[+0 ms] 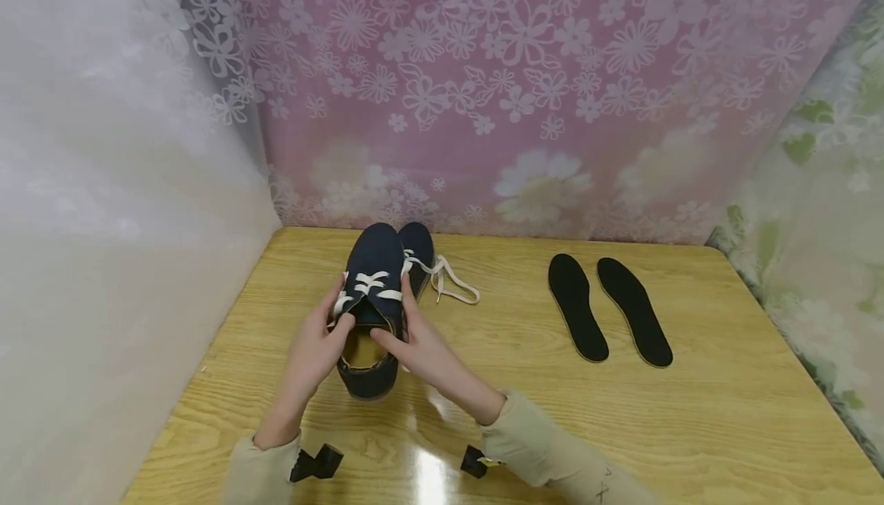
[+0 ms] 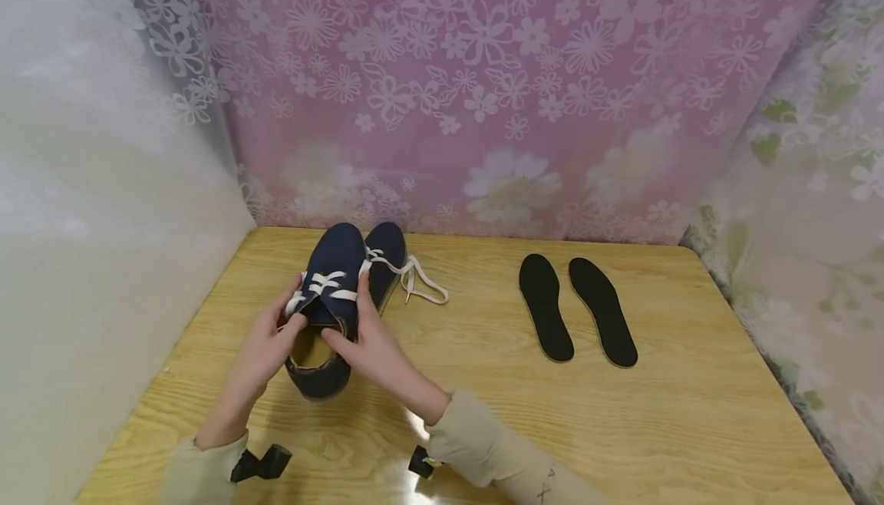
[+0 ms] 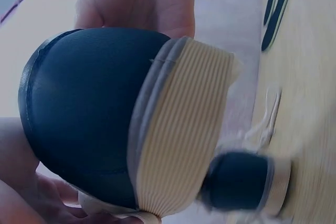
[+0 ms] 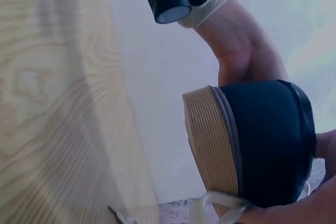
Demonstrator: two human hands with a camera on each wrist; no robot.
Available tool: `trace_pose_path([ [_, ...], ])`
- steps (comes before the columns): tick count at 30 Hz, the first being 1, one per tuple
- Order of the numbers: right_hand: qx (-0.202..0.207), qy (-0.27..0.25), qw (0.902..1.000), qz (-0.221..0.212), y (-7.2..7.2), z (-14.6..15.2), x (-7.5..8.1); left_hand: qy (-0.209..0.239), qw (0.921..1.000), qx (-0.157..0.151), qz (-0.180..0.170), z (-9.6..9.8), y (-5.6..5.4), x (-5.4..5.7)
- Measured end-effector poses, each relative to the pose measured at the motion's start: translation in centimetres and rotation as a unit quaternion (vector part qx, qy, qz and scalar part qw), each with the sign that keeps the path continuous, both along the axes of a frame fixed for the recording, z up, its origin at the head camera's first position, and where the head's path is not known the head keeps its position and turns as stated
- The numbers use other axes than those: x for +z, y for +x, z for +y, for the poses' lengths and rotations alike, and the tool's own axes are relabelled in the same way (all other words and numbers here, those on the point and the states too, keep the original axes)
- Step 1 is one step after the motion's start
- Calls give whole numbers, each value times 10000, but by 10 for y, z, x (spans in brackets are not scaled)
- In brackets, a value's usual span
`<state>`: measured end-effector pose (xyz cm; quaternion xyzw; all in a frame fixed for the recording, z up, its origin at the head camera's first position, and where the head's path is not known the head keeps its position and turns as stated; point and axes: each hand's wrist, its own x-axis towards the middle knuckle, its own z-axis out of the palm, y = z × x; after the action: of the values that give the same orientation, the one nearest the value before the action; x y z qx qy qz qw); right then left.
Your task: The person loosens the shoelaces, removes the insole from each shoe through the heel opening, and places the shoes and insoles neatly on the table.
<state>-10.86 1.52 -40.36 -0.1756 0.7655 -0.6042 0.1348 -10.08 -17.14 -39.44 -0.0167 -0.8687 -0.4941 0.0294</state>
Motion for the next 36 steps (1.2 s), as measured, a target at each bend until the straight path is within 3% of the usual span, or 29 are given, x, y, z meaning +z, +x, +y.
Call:
trace_pose_path([
  [4,255,-52,9994,-226,-13,-23,-4,-108,9991,282,-295,-25,-4,-2],
  [8,434,38,9977,-514,-26,-48,-18,-109,9969,407,-670,-48,-5,-10],
  [14,643,331,9943,-786,-40,-76,-45,-16,9919,434,-1190,-72,-10,-33],
  [21,710,241,9928,-935,-49,-89,-69,2,9907,516,-1261,-83,-19,-61],
  [25,630,419,9933,-878,-58,-91,-75,-30,9907,532,-1254,-84,-29,-72],
  [30,348,401,9940,-956,-69,-93,-77,67,9915,564,-1167,-85,-51,-80],
  [36,175,325,9940,-1030,-68,-88,-73,282,9926,530,-1057,-86,-76,-83],
])
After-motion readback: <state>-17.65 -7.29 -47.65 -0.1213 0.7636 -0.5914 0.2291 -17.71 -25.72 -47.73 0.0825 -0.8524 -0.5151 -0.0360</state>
